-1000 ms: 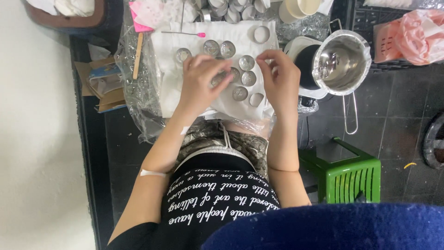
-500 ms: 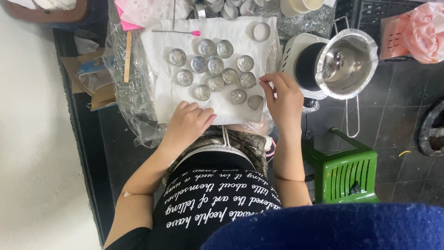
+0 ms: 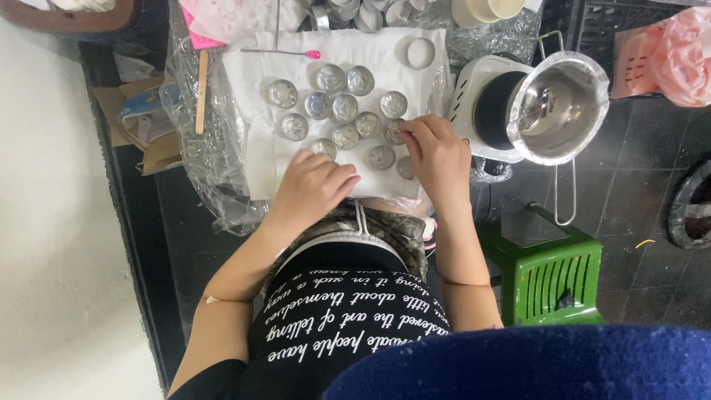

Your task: Preparing tea light candle containers by placing wicks and pouring melted wax.

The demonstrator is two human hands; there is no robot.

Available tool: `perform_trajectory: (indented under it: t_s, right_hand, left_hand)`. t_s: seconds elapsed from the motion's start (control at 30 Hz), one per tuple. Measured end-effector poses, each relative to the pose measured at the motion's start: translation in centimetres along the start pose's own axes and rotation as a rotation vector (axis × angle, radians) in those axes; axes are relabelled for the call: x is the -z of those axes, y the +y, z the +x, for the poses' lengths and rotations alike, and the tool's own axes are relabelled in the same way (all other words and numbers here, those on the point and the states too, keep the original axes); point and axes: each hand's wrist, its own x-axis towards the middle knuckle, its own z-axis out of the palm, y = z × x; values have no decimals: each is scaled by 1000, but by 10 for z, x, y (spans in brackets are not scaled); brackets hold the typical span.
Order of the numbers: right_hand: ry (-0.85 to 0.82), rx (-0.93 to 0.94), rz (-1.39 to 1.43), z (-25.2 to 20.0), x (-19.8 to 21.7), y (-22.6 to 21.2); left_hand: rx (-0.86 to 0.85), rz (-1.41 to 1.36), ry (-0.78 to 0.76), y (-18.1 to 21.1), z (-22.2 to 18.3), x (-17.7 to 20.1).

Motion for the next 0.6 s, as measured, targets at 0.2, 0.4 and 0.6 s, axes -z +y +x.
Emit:
perform_trajectory:
  t_s: [0.2,0.4,0.6]
  right_hand:
    - [-14,20,-31,1,0,-2]
    - [-35,24,-58,3,11,-9]
    - [-87,-8,15,-1,15,-6]
  left_hand:
    - [54,111,138,-22,-6,11]
    - [145,76,112,-16,-1,36]
    - [205,53,174,-26,-6,43]
